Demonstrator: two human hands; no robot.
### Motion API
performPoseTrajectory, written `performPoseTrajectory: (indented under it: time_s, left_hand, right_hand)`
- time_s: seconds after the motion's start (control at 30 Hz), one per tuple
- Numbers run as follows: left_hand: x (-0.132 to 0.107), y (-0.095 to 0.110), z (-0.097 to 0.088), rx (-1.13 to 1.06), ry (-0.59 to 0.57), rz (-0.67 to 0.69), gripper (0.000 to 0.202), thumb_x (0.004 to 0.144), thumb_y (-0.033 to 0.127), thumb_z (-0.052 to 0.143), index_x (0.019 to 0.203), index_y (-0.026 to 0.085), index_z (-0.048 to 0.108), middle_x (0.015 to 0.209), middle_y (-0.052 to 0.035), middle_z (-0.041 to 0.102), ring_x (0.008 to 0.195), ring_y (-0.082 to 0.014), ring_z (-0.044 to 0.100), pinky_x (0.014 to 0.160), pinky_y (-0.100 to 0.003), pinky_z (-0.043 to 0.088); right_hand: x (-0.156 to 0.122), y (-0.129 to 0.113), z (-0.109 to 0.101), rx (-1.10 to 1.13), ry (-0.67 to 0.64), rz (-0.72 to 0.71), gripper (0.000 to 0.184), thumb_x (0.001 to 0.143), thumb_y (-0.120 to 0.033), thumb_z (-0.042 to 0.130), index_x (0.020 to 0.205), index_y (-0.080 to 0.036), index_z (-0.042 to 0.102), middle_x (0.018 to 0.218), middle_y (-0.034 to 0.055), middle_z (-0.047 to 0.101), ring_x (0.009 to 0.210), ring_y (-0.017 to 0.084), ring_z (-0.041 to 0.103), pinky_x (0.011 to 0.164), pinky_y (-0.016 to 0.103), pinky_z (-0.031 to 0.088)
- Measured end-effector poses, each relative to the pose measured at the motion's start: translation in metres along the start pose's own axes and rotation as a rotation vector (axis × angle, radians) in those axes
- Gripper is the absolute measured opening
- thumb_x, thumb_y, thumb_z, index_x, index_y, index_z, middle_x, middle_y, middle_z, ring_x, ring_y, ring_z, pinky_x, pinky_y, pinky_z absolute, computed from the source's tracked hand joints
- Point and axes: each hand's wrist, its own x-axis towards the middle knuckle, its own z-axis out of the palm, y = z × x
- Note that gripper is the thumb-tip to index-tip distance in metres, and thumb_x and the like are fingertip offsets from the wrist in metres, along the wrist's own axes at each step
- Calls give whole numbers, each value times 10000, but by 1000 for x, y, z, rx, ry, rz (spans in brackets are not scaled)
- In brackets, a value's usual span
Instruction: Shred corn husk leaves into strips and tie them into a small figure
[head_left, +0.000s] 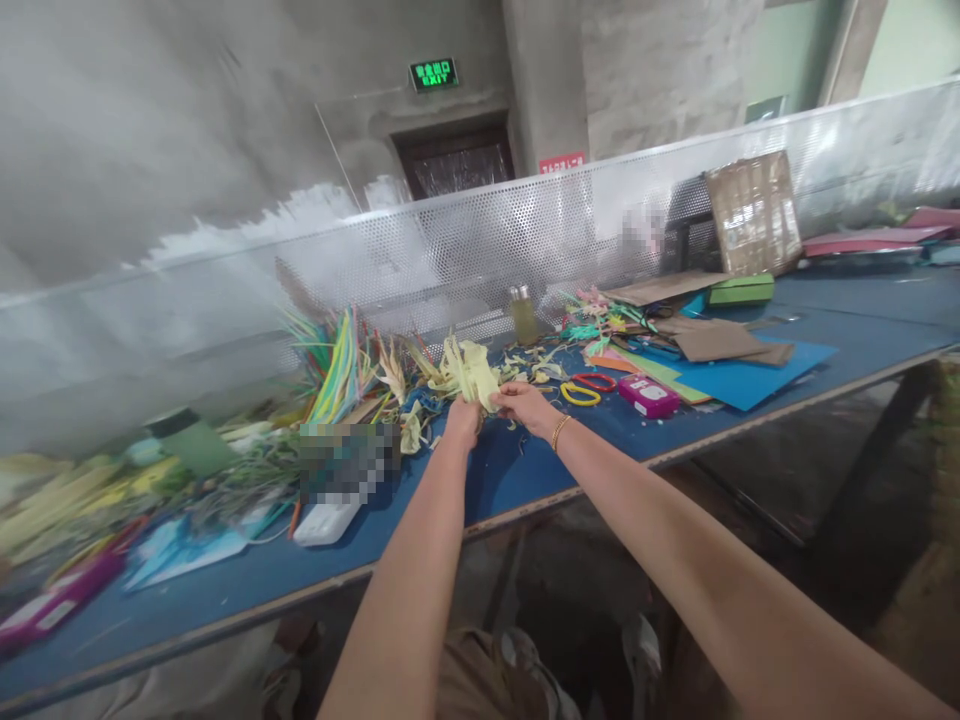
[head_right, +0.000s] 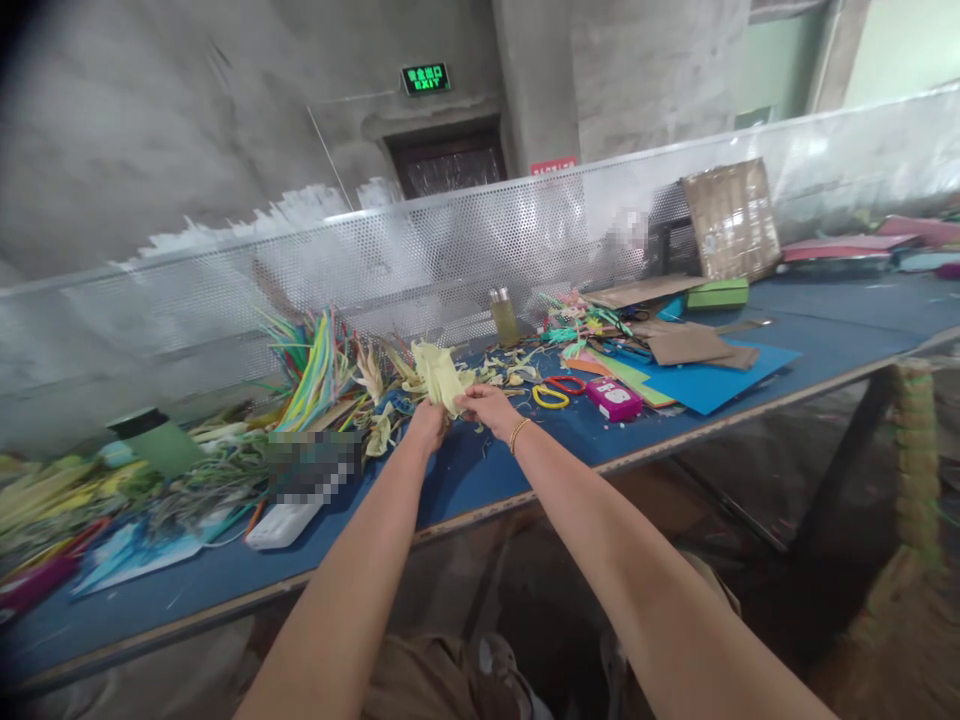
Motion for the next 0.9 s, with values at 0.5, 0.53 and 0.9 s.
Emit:
performPoseTrajectory:
  time_s: [0.5, 0.53, 0.9]
  left_hand:
    - [-4, 17, 6, -321, 76, 61, 322, 551, 157, 716, 852, 165, 603, 627, 22, 631, 580, -154, 634, 572, -257, 490]
    - [-5, 18, 6, -318, 86, 66, 315, 558, 162, 715, 851, 165, 600, 630, 22, 632, 586, -155, 638, 573, -256, 491]
    - [-4, 21, 2, -265, -2, -50, 283, 626, 210, 674, 900, 143, 641, 636, -23, 660, 611, -185, 653, 564, -267, 501]
  right_hand:
    - [1, 4, 0, -45, 2, 50, 366, 452, -240, 863, 582, -157, 530, 528, -58, 544, 524, 87, 549, 599, 254, 535]
    - [1, 4, 0, -59, -4, 50, 365, 454, -236, 860, 579, -158, 525, 523, -60, 541, 520, 85, 547, 593, 251, 535]
    - [-2, 2, 0, -256, -31, 5, 304, 543, -191, 795, 601, -177, 498, 478, -72, 505, 432, 68, 494, 473, 204, 479]
